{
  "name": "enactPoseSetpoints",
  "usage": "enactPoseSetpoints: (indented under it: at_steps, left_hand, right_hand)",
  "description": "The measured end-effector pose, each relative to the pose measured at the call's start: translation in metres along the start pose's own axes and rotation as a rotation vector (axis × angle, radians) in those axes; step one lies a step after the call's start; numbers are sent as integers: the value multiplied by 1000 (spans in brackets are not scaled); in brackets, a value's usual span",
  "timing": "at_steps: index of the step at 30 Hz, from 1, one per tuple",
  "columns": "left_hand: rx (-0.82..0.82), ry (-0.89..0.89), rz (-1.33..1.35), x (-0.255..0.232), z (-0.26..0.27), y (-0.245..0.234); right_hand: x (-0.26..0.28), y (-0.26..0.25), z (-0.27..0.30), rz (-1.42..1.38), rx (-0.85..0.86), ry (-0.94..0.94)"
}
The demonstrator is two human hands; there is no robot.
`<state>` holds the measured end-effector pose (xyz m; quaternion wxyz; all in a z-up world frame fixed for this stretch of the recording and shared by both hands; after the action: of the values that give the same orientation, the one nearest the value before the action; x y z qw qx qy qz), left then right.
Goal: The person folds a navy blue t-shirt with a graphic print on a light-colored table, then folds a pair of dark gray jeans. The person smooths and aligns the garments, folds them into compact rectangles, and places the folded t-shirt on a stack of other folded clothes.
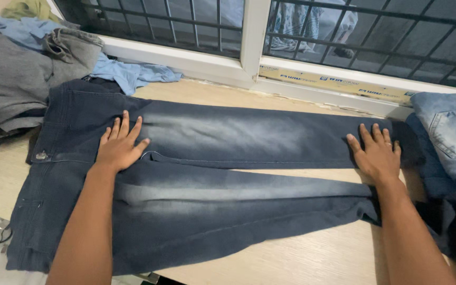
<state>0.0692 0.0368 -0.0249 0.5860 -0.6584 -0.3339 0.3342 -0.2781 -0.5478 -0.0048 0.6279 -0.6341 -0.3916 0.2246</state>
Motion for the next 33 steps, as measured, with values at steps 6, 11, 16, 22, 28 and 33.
enactPoseSetpoints:
  at_steps: [6, 11, 16, 22, 28, 33]
  left_hand:
    - [-131, -26, 27, -11, 13, -5]
    - [-377, -19, 271, -35, 56, -47]
    - [-195, 80, 883, -83, 128, -98]
    - [322, 232, 769, -158, 220, -119]
    - [336, 1, 570, -147, 253, -129]
    - [280, -161, 390, -105, 278, -130]
  right_hand:
    - [23, -26, 32, -177, -307, -162]
    - [74, -43, 67, -421, -196, -568]
    - [137, -58, 119, -158, -168, -904]
    - [196, -60, 184, -207, -113, -1359]
    - [209, -41, 193, -217, 51, -1287]
    - [199, -44, 194, -31, 211, -1031]
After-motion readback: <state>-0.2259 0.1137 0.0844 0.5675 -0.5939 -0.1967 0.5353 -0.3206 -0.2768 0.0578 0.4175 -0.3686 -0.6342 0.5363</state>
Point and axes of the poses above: each hand's wrist, its own z-axis away from the middle knuckle, its own y-axis out of the palm, x = y × z, the point moved 1 cm from there along -z, towards the middle knuckle, and after that the axes turned 9 degrees about x, right-handed, at the moved point
